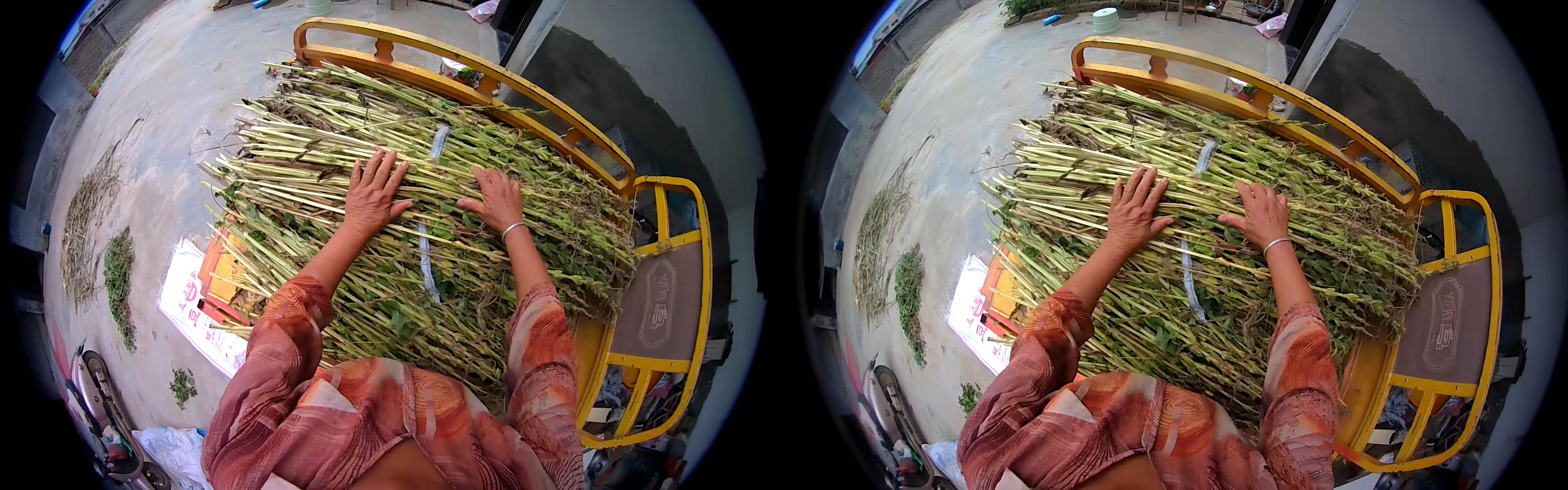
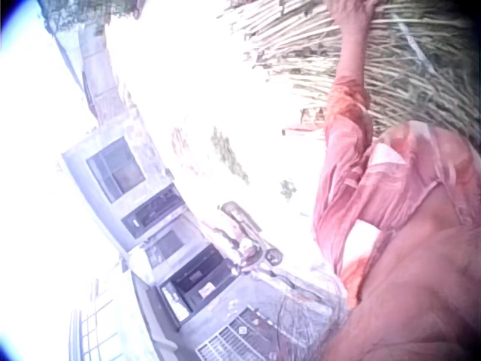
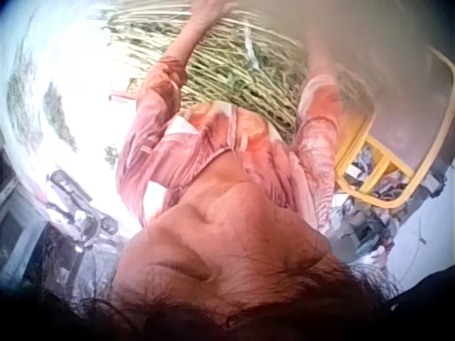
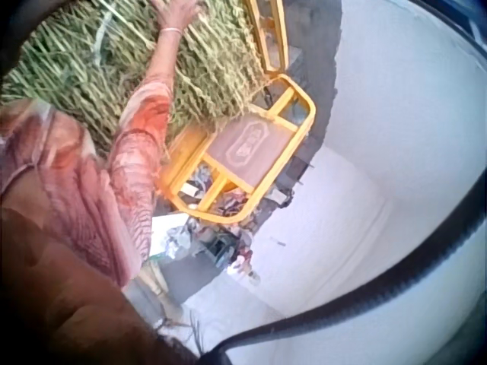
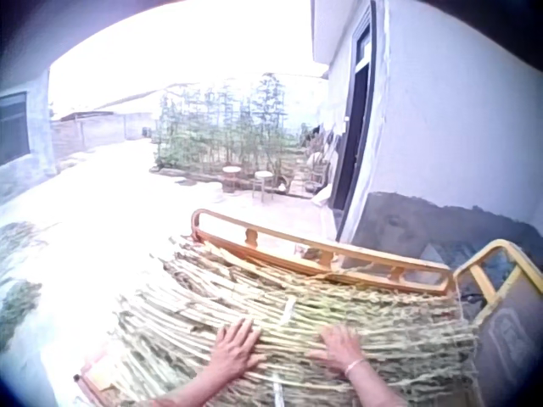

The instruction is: The person gathers long green plant stalks from a yellow cart and arranges them into bundles. They secure each bundle with a white plastic tie, repeating the process to organize the pile of vegetation.

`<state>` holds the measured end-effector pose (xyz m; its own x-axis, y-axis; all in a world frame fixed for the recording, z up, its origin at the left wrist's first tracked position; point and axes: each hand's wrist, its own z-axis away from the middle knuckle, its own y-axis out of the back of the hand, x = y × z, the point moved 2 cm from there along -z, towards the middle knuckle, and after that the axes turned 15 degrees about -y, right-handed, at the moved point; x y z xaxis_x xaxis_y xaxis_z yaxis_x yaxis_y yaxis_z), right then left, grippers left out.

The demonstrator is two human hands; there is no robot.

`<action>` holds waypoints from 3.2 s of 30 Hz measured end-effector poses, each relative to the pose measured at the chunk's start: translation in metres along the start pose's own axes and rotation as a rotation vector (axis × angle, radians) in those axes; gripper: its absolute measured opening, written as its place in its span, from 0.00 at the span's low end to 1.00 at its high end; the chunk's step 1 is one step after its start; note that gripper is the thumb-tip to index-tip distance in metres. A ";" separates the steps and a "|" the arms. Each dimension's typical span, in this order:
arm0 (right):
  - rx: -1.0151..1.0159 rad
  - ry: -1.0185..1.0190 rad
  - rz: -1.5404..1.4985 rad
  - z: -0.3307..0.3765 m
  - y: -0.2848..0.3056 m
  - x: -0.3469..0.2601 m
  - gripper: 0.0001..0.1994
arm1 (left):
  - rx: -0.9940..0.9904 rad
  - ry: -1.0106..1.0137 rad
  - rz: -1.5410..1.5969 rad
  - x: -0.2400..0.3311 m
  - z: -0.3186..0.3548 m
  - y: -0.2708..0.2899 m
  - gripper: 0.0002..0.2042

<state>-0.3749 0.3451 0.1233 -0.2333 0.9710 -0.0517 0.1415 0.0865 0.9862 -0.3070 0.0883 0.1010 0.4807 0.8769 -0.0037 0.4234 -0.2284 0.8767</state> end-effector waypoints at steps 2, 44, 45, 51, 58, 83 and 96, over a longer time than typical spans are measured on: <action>-0.008 -0.025 -0.008 -0.005 -0.004 0.001 0.42 | 0.033 0.025 0.026 -0.001 -0.001 -0.004 0.35; -0.297 0.054 -0.059 0.350 -0.117 -0.180 0.28 | 0.771 1.718 1.599 0.126 0.400 0.064 0.06; -0.296 0.050 -0.092 0.350 -0.123 -0.175 0.28 | 0.760 1.708 1.618 0.124 0.393 0.059 0.06; -0.346 0.157 -0.337 0.344 -0.082 -0.166 0.23 | 0.904 1.538 1.619 0.100 0.365 0.036 0.10; -0.457 0.104 -0.465 0.348 -0.054 -0.148 0.32 | 1.043 1.406 1.794 0.049 0.337 0.043 0.48; -0.607 0.116 -0.519 0.374 -0.092 -0.128 0.16 | 1.214 1.630 1.185 -0.089 0.371 0.010 0.19; -0.683 0.083 -0.753 0.308 -0.061 -0.184 0.09 | 1.214 1.517 1.202 -0.109 0.375 -0.027 0.11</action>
<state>-0.0447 0.2296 0.0246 -0.1046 0.6964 -0.7100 -0.6428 0.4974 0.5826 -0.0829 -0.1593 -0.1027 0.2949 -0.3719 0.8802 0.8736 -0.2682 -0.4060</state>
